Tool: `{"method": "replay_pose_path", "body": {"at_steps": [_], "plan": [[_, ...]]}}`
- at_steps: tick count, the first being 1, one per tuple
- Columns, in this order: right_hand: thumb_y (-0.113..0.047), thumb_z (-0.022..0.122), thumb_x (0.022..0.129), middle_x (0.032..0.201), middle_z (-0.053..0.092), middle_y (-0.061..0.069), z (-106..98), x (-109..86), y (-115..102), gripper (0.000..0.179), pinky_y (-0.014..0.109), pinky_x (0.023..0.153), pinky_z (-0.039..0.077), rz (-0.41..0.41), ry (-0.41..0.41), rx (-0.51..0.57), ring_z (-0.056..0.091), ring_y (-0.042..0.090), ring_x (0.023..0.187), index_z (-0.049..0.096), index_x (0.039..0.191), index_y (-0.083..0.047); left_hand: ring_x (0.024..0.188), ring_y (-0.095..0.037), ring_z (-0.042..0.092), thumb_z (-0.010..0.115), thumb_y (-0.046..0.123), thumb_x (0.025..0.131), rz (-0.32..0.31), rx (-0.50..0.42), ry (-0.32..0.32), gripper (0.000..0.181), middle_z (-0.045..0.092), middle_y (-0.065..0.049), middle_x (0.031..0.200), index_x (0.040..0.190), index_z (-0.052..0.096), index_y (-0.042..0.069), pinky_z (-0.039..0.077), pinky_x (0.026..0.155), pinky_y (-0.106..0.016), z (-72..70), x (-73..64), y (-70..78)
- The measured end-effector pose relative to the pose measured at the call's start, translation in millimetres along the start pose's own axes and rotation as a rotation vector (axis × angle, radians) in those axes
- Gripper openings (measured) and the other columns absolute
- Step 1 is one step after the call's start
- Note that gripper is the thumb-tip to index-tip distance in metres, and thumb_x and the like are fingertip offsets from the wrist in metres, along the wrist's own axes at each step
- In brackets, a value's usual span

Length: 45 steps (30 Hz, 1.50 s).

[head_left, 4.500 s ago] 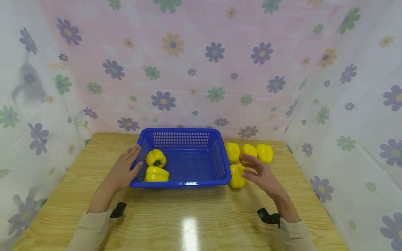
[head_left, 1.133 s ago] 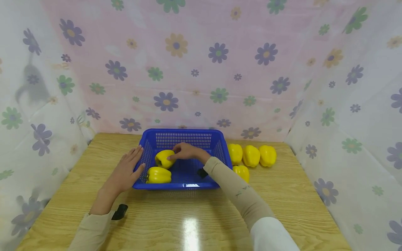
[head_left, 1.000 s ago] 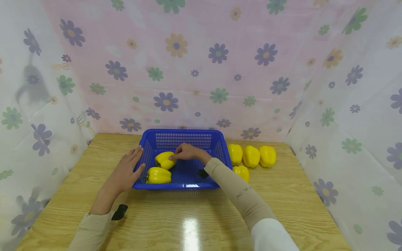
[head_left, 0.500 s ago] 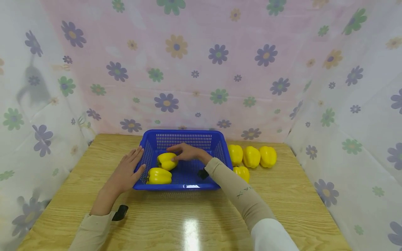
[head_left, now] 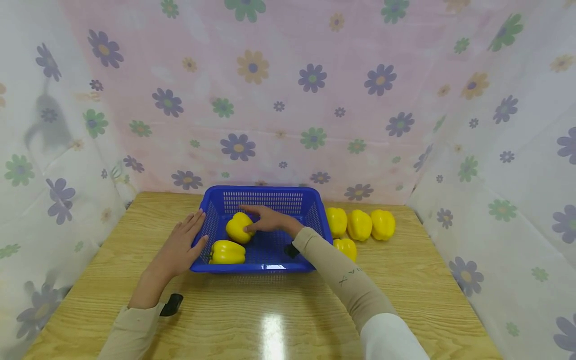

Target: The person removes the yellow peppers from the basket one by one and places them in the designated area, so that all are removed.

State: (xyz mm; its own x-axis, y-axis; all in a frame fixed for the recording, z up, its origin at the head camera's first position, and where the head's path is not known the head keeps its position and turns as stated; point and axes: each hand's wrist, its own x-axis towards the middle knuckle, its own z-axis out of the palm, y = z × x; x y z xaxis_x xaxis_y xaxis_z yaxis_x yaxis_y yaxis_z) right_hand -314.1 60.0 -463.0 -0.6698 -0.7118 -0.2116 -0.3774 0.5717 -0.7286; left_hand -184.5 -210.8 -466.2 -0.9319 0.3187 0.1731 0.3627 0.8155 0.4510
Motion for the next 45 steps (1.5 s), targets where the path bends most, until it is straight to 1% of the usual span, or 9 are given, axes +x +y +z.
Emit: {"method": "replay_pose_path", "body": {"at_steps": [4,8,12,14,20,24,33,38,45], "plan": [[-0.020,0.066,0.100,0.163,0.037,0.010,1,0.8,1,0.066,0.048,0.119,0.037,-0.018,-0.019,0.059,0.037,0.033,0.149,0.037,0.159,-0.012,0.153,-0.050,0.014,0.046,0.026,0.108,0.001,-0.001,0.000,0.064,0.019,-0.025,0.167,0.159,0.023,-0.006,0.011,0.122,-0.067,0.6,0.2,-0.3],[-0.018,0.067,0.100,0.158,0.042,0.013,1,2.1,4,0.062,0.046,0.116,0.042,0.017,-0.038,0.161,0.041,0.032,0.146,0.040,0.156,-0.014,0.153,-0.050,0.014,0.046,0.025,0.108,0.002,-0.007,0.001,0.064,0.019,-0.025,0.167,0.159,0.023,-0.006,0.010,0.122,-0.067,1.1,0.2,-0.5],[-0.014,0.066,0.100,0.151,0.047,0.016,2,2.8,8,0.062,0.047,0.106,0.051,0.063,-0.061,0.292,0.050,0.033,0.137,0.039,0.156,-0.017,0.153,-0.050,0.014,0.045,0.026,0.108,0.004,-0.002,0.003,0.064,0.019,-0.025,0.167,0.158,0.023,-0.007,0.011,0.122,-0.067,1.2,0.3,-0.7],[-0.013,0.065,0.100,0.151,0.046,0.018,2,3.1,9,0.064,0.048,0.103,0.054,0.069,-0.073,0.328,0.051,0.033,0.134,0.037,0.157,-0.016,0.153,-0.050,0.014,0.045,0.027,0.108,0.004,0.003,0.003,0.064,0.019,-0.025,0.167,0.158,0.023,-0.007,0.011,0.121,-0.068,1.0,0.4,-0.9],[-0.013,0.065,0.100,0.154,0.041,0.018,2,3.3,10,0.067,0.048,0.099,0.056,0.067,-0.086,0.351,0.050,0.034,0.134,0.034,0.159,-0.016,0.153,-0.050,0.015,0.045,0.027,0.108,0.003,0.001,0.000,0.064,0.019,-0.025,0.167,0.158,0.023,-0.007,0.011,0.121,-0.068,0.5,1.0,-1.0],[-0.012,0.066,0.100,0.155,0.040,0.018,2,3.3,10,0.066,0.050,0.100,0.055,0.075,-0.079,0.378,0.049,0.034,0.134,0.036,0.158,-0.017,0.152,-0.050,0.015,0.044,0.028,0.109,0.005,0.000,0.001,0.064,0.020,-0.025,0.166,0.158,0.024,-0.007,0.012,0.121,-0.068,-0.6,1.3,-0.3],[-0.013,0.066,0.099,0.153,0.042,0.018,-4,-3.8,9,0.063,0.048,0.096,0.058,0.077,-0.064,0.377,0.051,0.034,0.133,0.040,0.156,-0.017,0.152,-0.050,0.015,0.044,0.029,0.109,0.007,-0.013,-0.002,0.064,0.020,-0.026,0.166,0.158,0.024,-0.007,0.012,0.121,-0.069,-2.0,1.6,2.8],[-0.014,0.066,0.099,0.153,0.041,0.018,-16,-13.3,2,0.063,0.051,0.098,0.056,0.064,-0.054,0.405,0.050,0.034,0.134,0.040,0.156,-0.018,0.151,-0.052,0.017,0.046,0.026,0.108,0.014,-0.024,0.013,0.064,0.021,-0.027,0.165,0.157,0.025,-0.009,0.013,0.119,-0.071,-0.2,2.5,1.3],[-0.013,0.065,0.100,0.152,0.041,0.021,-42,-28.6,-6,0.068,0.059,0.103,0.050,0.023,-0.039,0.424,0.052,0.036,0.133,0.032,0.160,-0.015,0.152,-0.051,0.016,0.045,0.026,0.108,0.004,-0.018,0.000,0.065,0.019,-0.026,0.166,0.158,0.023,-0.008,0.012,0.120,-0.070,1.8,3.1,-2.2]]}}
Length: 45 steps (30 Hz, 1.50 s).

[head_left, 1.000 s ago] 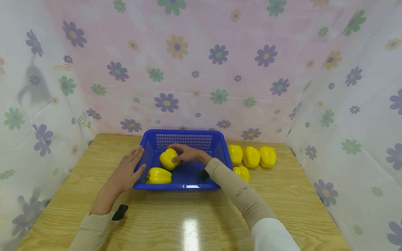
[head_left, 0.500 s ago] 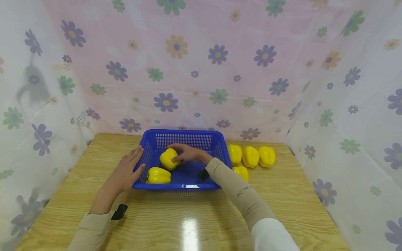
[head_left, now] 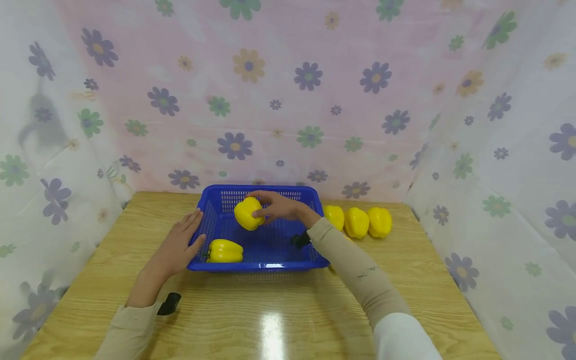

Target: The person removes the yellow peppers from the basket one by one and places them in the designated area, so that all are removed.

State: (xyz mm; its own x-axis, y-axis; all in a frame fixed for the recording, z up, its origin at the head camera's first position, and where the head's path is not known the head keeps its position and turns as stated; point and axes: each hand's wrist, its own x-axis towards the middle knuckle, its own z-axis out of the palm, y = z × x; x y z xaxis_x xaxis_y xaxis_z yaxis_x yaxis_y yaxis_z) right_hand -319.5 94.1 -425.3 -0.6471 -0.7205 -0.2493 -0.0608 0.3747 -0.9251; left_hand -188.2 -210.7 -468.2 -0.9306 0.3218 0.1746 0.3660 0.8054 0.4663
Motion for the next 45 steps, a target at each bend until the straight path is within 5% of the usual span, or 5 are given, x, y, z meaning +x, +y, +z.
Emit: {"method": "replay_pose_path", "body": {"at_steps": [8,14,33,45], "plan": [[-0.008,0.062,0.101,0.166,0.024,0.011,-15,-14.7,-4,0.067,0.056,0.101,0.052,-0.099,0.021,0.032,0.052,0.034,0.133,0.032,0.160,-0.015,0.151,-0.051,0.016,0.045,0.028,0.108,-0.002,0.003,-0.004,0.065,0.020,-0.027,0.166,0.158,0.023,-0.009,0.013,0.120,-0.070,-2.6,-1.1,-1.0],[-0.007,0.059,0.103,0.153,0.041,0.017,-24,-27.5,-4,0.063,0.050,0.097,0.057,-0.143,0.058,0.091,0.057,0.035,0.128,0.035,0.159,-0.022,0.151,-0.051,0.017,0.044,0.030,0.108,-0.003,0.019,-0.005,0.066,0.020,-0.027,0.166,0.158,0.023,-0.009,0.013,0.119,-0.071,-2.4,-2.0,-1.0],[-0.011,0.062,0.102,0.158,0.040,0.019,-34,-65.2,-10,0.064,0.053,0.097,0.055,-0.131,0.298,0.137,0.057,0.041,0.129,0.035,0.160,-0.018,0.151,-0.051,0.017,0.046,0.028,0.108,-0.014,0.028,-0.005,0.065,0.021,-0.025,0.166,0.158,0.024,-0.007,0.013,0.120,-0.070,-3.3,-2.2,2.4],[-0.010,0.062,0.101,0.154,0.045,0.019,-34,-81.9,-1,0.062,0.058,0.100,0.053,-0.166,0.373,0.173,0.056,0.040,0.129,0.039,0.158,-0.017,0.151,-0.051,0.018,0.046,0.027,0.107,-0.006,0.021,0.007,0.065,0.021,-0.025,0.166,0.158,0.024,-0.007,0.013,0.119,-0.071,-1.6,-0.8,1.2]]}}
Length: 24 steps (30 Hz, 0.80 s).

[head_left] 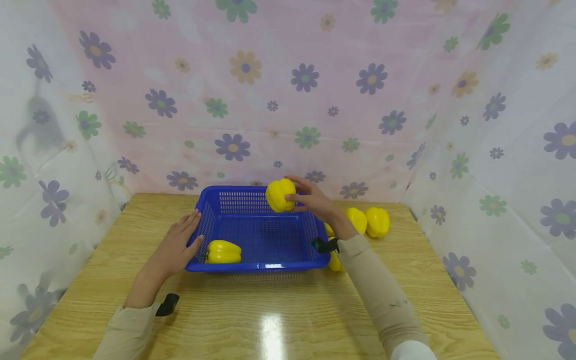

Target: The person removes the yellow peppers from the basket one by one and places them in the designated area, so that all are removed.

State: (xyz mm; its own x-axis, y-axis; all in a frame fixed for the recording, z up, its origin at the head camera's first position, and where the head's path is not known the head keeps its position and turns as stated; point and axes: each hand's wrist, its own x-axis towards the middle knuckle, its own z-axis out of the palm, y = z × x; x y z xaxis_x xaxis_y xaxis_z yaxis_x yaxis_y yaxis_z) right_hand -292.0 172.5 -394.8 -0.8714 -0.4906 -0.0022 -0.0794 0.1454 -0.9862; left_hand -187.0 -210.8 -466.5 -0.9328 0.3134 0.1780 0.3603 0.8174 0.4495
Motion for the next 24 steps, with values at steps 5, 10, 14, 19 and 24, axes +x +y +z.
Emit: {"method": "replay_pose_path", "body": {"at_steps": [5,10,14,19,24], "plan": [[-0.009,0.062,0.100,0.151,0.045,0.020,2,-8.8,6,0.061,0.065,0.100,0.049,-0.018,0.016,0.036,0.054,0.040,0.130,0.039,0.157,-0.011,0.151,-0.052,0.018,0.047,0.027,0.107,0.005,0.000,0.002,0.065,0.021,-0.025,0.166,0.158,0.025,-0.007,0.014,0.119,-0.071,-0.3,0.4,-0.4],[-0.010,0.063,0.100,0.150,0.046,0.019,3,-17.9,9,0.061,0.053,0.095,0.057,0.004,0.047,0.031,0.056,0.038,0.126,0.040,0.156,-0.013,0.151,-0.052,0.018,0.047,0.026,0.107,0.005,0.002,-0.002,0.065,0.021,-0.025,0.166,0.158,0.025,-0.007,0.014,0.119,-0.071,-0.2,0.4,-0.1],[-0.008,0.062,0.101,0.149,0.046,0.021,3,-26.9,6,0.061,0.046,0.091,0.060,0.000,0.061,0.053,0.056,0.039,0.126,0.039,0.157,-0.012,0.151,-0.052,0.018,0.047,0.025,0.107,0.004,0.000,-0.003,0.065,0.021,-0.025,0.166,0.158,0.024,-0.007,0.013,0.119,-0.071,-0.2,0.1,0.6],[-0.007,0.062,0.100,0.151,0.044,0.021,6,-38.8,0,0.062,0.050,0.091,0.059,0.012,0.080,0.053,0.057,0.038,0.126,0.038,0.157,-0.011,0.151,-0.052,0.018,0.047,0.026,0.107,0.004,-0.001,0.000,0.065,0.021,-0.025,0.166,0.158,0.024,-0.007,0.013,0.119,-0.071,-1.1,-0.4,2.6],[-0.008,0.063,0.100,0.146,0.049,0.024,14,-51.8,-5,0.064,0.054,0.092,0.057,0.026,0.088,0.053,0.063,0.033,0.119,0.037,0.158,-0.010,0.151,-0.052,0.018,0.048,0.025,0.107,0.007,0.000,0.004,0.065,0.021,-0.026,0.166,0.158,0.025,-0.007,0.014,0.119,-0.071,-1.7,-0.7,4.2]]}}
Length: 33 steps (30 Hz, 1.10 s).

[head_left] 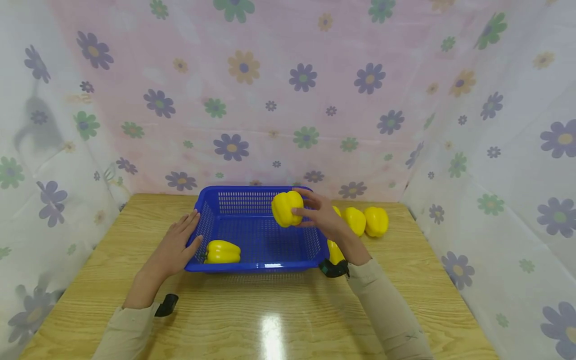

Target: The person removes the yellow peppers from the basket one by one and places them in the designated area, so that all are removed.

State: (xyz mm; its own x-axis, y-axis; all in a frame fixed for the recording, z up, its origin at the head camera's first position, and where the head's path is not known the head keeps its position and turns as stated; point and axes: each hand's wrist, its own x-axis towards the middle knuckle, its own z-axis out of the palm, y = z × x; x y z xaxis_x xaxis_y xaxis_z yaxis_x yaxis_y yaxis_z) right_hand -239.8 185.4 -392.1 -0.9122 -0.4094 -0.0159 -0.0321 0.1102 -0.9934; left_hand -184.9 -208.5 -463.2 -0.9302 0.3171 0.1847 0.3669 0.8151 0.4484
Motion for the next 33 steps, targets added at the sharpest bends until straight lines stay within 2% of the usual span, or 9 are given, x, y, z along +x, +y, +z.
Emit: {"method": "replay_pose_path", "body": {"at_steps": [4,7,14,24,33], "plan": [[-0.008,0.061,0.100,0.147,0.048,0.025,4,-9.3,-1,0.064,0.059,0.094,0.054,-0.014,-0.021,-0.004,0.063,0.032,0.118,0.035,0.159,-0.007,0.150,-0.052,0.019,0.048,0.024,0.106,0.002,0.004,0.002,0.064,0.022,-0.026,0.166,0.157,0.025,-0.008,0.015,0.119,-0.071,0.6,0.2,-0.4],[-0.009,0.062,0.100,0.150,0.045,0.023,5,-14.8,1,0.063,0.062,0.097,0.051,-0.006,-0.025,0.000,0.061,0.033,0.121,0.037,0.158,-0.010,0.151,-0.052,0.019,0.048,0.025,0.106,0.000,0.010,0.002,0.064,0.022,-0.025,0.166,0.157,0.025,-0.008,0.015,0.119,-0.071,1.0,0.5,-0.9],[-0.013,0.063,0.101,0.149,0.044,0.023,4,-24.5,10,0.066,0.045,0.093,0.059,-0.004,-0.001,0.018,0.062,0.028,0.119,0.034,0.160,-0.013,0.152,-0.051,0.016,0.047,0.025,0.107,-0.006,-0.005,-0.010,0.065,0.020,-0.025,0.166,0.158,0.024,-0.007,0.013,0.119,-0.071,0.9,0.7,-1.4],[-0.010,0.060,0.102,0.150,0.043,0.027,-5,-44.2,20,0.065,0.036,0.088,0.061,-0.069,0.030,0.074,0.068,0.020,0.108,0.033,0.160,-0.015,0.152,-0.051,0.016,0.047,0.025,0.107,-0.008,-0.007,-0.007,0.065,0.020,-0.026,0.166,0.158,0.024,-0.007,0.013,0.119,-0.071,1.3,0.4,-0.9],[-0.012,0.063,0.101,0.154,0.040,0.024,-22,-68.5,28,0.068,0.033,0.088,0.061,-0.027,0.083,0.083,0.067,0.019,0.110,0.032,0.161,-0.019,0.152,-0.051,0.016,0.047,0.027,0.107,0.001,0.007,-0.005,0.065,0.020,-0.026,0.166,0.158,0.024,-0.007,0.013,0.119,-0.071,1.0,1.0,-1.7]]}}
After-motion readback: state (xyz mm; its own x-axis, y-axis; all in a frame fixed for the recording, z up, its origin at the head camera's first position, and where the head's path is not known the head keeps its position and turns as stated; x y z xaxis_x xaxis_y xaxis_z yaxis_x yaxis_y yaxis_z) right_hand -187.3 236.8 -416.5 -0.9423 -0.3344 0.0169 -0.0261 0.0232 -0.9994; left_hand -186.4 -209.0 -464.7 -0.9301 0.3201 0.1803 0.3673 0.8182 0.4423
